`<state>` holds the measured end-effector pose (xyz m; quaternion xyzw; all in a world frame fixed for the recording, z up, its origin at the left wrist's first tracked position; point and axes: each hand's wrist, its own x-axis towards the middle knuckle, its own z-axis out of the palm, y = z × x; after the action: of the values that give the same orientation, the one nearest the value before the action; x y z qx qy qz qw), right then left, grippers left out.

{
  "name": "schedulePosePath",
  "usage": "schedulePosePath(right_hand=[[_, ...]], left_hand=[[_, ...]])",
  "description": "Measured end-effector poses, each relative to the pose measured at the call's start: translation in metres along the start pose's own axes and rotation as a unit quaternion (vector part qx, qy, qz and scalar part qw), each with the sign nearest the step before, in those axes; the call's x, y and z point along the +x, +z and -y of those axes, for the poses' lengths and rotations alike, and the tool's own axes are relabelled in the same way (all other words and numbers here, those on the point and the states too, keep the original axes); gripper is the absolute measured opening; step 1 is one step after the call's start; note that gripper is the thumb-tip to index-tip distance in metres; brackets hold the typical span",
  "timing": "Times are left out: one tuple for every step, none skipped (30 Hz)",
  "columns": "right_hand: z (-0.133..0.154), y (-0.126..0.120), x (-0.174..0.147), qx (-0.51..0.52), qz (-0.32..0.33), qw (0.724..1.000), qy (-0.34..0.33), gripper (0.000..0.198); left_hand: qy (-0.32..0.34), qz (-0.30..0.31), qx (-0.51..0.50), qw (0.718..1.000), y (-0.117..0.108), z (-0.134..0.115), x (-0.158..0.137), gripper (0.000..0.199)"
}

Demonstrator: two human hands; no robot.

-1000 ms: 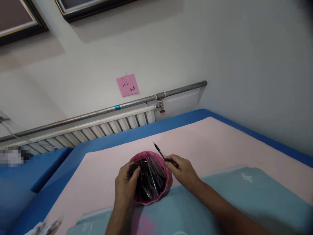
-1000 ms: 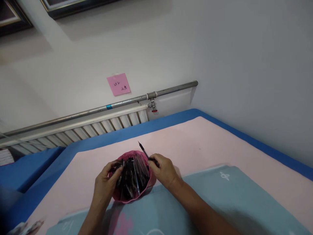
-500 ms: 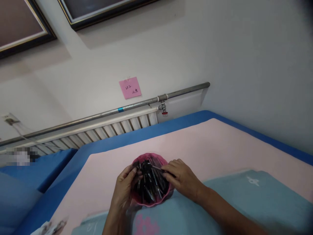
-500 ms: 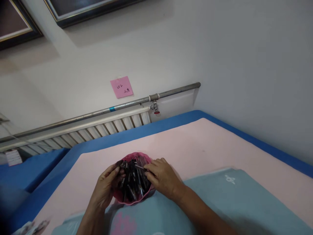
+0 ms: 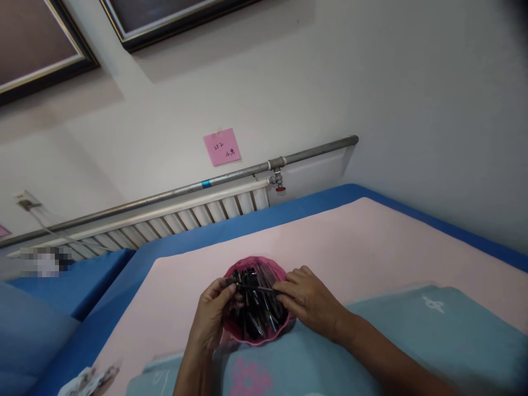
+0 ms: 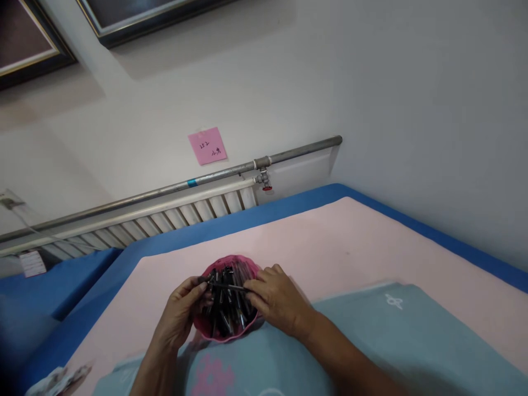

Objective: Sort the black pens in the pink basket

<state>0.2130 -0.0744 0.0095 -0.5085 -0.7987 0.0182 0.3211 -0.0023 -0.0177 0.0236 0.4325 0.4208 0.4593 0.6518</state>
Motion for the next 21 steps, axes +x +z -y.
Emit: schedulePosePath(right_hand=[[-0.0001, 0.0, -0.0001, 0.0, 0.001, 1.0, -0.001, 0.017], [-0.0002, 0.0, -0.0002, 0.001, 0.001, 1.0, -0.002, 0.017], [-0.0005, 0.0, -0.0004, 0.001, 0.001, 1.0, -0.002, 0.017], [-0.0009, 0.0001, -0.0006, 0.001, 0.002, 1.0, -0.001, 0.017], [-0.0013, 0.0003, -0.0009, 0.001, 0.003, 1.0, 0.0, 0.017], [-0.0018, 0.0005, -0.0012, -0.001, 0.004, 1.0, 0.001, 0.017], [-0.0023, 0.0008, -0.0015, -0.002, 0.005, 1.0, 0.001, 0.017], [-0.0026, 0.001, -0.0018, -0.003, 0.006, 1.0, 0.0, 0.017], [-0.0028, 0.0011, -0.002, -0.004, 0.008, 1.0, -0.003, 0.016], [-0.0028, 0.0011, -0.0021, -0.007, 0.012, 1.0, -0.005, 0.016], [-0.0025, 0.0009, -0.002, -0.011, 0.016, 1.0, -0.007, 0.015], [-0.002, 0.0006, -0.0018, -0.016, 0.019, 1.0, -0.009, 0.015], [-0.0012, 0.0001, -0.0015, -0.023, 0.023, 0.999, -0.01, 0.015], [-0.0003, -0.0005, -0.0012, -0.031, 0.025, 0.999, -0.011, 0.015], [0.0008, -0.001, -0.001, -0.038, 0.026, 0.999, -0.012, 0.014], [0.0019, -0.0015, -0.0008, -0.045, 0.026, 0.999, -0.014, 0.014], [0.0031, -0.0019, -0.0006, -0.053, 0.025, 0.998, -0.016, 0.014], [0.0042, -0.002, -0.0006, -0.061, 0.022, 0.998, -0.018, 0.013], [0.0052, -0.0019, -0.0007, -0.069, 0.02, 0.997, -0.02, 0.013], [0.006, -0.0016, -0.0008, -0.076, 0.017, 0.997, -0.022, 0.012], [0.0066, -0.0009, -0.0009, -0.081, 0.014, 0.996, -0.024, 0.012]], left_hand=[[-0.002, 0.001, 0.003, 1.0, -0.0003, -0.0003, -0.0001, 0.027], [-0.003, 0.002, 0.005, 1.0, -0.0007, -0.0006, -0.0001, 0.027], [-0.004, 0.002, 0.006, 1.0, -0.0011, -0.001, -0.0001, 0.027], [-0.004, 0.001, 0.007, 1.0, -0.0014, -0.0014, -0.0002, 0.027], [-0.002, 0.001, 0.008, 1.0, -0.0017, -0.0017, -0.0004, 0.026], [-0.001, 0.002, 0.011, 1.0, -0.0019, -0.002, -0.0006, 0.026], [-0.001, 0.004, 0.016, 1.0, -0.0021, -0.0023, -0.001, 0.026], [-0.001, 0.008, 0.023, 1.0, -0.0022, -0.0025, -0.0015, 0.025], [-0.003, 0.013, 0.031, 0.999, -0.0023, -0.0025, -0.002, 0.025], [-0.004, 0.018, 0.04, 0.999, -0.0024, -0.0024, -0.0024, 0.025], [-0.005, 0.023, 0.049, 0.999, -0.0026, -0.0023, -0.0026, 0.025], [-0.006, 0.027, 0.058, 0.998, -0.0029, -0.002, -0.0027, 0.025], [-0.005, 0.03, 0.065, 0.997, -0.0033, -0.0016, -0.0026, 0.025], [-0.004, 0.032, 0.071, 0.997, -0.0037, -0.0012, -0.0022, 0.025], [-0.003, 0.033, 0.073, 0.997, -0.0041, -0.0008, -0.0017, 0.025], [-0.002, 0.032, 0.073, 0.997, -0.0044, -0.0005, -0.0012, 0.025], [-0.002, 0.031, 0.072, 0.997, -0.0046, -0.0002, -0.0006, 0.025], [-0.002, 0.03, 0.069, 0.997, -0.0048, 0.0001, -0.0001, 0.024], [-0.003, 0.028, 0.067, 0.997, -0.0049, 0.0004, 0.0003, 0.024], [-0.003, 0.026, 0.064, 0.998, -0.005, 0.0006, 0.0007, 0.025], [-0.004, 0.023, 0.061, 0.998, -0.005, 0.0008, 0.001, 0.025]])
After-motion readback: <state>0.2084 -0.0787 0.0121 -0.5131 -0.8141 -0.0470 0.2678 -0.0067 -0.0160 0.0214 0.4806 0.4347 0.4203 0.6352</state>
